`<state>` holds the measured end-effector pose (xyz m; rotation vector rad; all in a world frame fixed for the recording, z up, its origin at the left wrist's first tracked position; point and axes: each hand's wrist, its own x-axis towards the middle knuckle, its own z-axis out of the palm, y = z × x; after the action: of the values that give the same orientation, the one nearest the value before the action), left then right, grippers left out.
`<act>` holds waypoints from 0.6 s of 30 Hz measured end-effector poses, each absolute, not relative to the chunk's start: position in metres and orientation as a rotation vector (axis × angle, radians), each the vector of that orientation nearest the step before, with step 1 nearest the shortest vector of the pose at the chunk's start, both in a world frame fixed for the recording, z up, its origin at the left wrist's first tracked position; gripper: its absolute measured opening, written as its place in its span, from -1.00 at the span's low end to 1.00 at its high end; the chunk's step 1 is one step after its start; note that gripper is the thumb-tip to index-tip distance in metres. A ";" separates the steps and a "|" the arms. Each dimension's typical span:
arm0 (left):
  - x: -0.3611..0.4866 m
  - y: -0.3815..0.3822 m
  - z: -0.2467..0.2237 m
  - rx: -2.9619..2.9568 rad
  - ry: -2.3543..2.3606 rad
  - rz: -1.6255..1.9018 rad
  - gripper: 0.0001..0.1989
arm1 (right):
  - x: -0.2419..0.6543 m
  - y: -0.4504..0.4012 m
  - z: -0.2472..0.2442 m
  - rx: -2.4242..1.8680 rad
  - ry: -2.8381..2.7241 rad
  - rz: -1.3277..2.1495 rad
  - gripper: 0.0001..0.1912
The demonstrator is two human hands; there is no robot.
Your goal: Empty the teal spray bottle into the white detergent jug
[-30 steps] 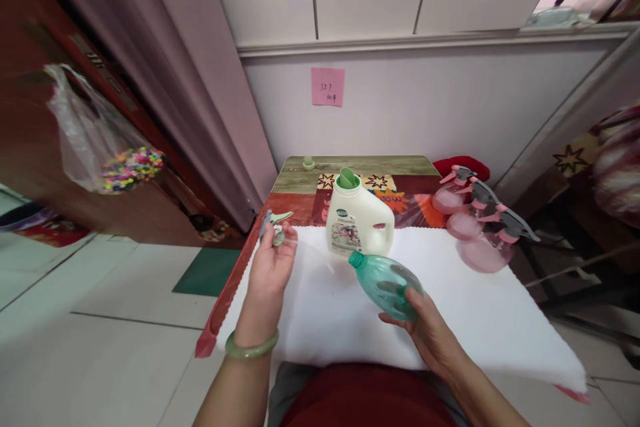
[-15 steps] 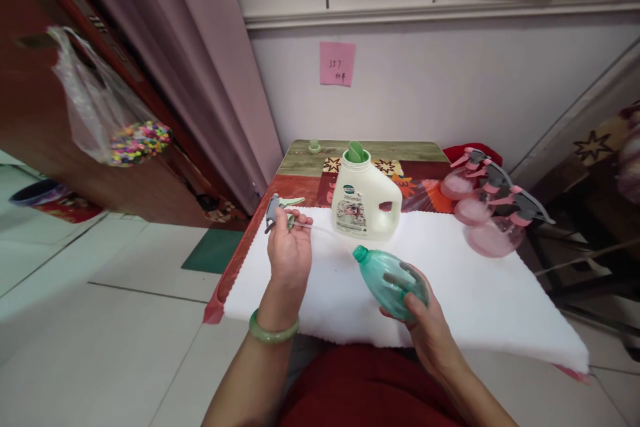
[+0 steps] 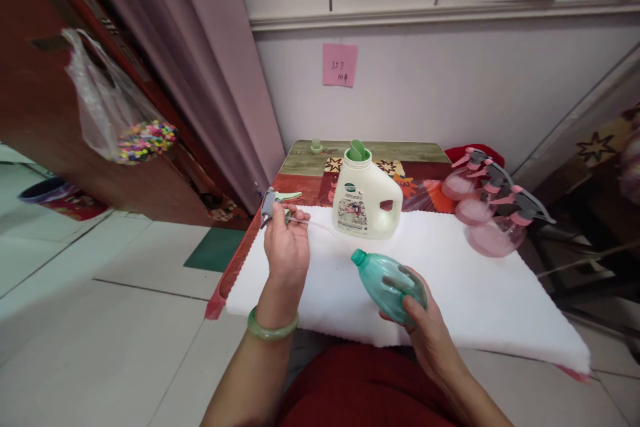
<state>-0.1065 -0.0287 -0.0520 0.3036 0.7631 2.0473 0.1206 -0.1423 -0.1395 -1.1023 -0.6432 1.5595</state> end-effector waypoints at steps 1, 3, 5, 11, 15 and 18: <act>-0.105 -0.030 -0.052 0.327 0.765 2.039 -0.75 | 0.120 -0.142 -0.139 -1.099 -0.642 1.564 -0.20; -0.097 -0.033 -0.054 0.381 0.773 2.018 -0.75 | 0.119 -0.140 -0.139 -1.089 -0.645 1.575 -0.18; -0.086 -0.038 -0.058 0.418 0.781 1.998 -0.76 | 0.117 -0.137 -0.137 -1.084 -0.651 1.588 -0.19; -0.050 -0.057 -0.070 0.462 0.741 1.855 -0.82 | 0.110 -0.128 -0.127 -1.038 -0.625 1.684 -0.26; -0.042 -0.064 -0.073 0.453 0.753 1.709 -0.82 | 0.105 -0.123 -0.121 -0.998 -0.691 1.706 -0.19; -0.043 -0.064 -0.074 0.401 0.770 1.651 -0.76 | 0.101 -0.120 -0.120 -1.020 -0.770 1.628 -0.05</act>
<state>-0.0428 -0.0645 -0.0736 0.4013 0.7698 1.6509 0.1010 -0.1196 -0.1201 -1.0201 -0.7698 1.6278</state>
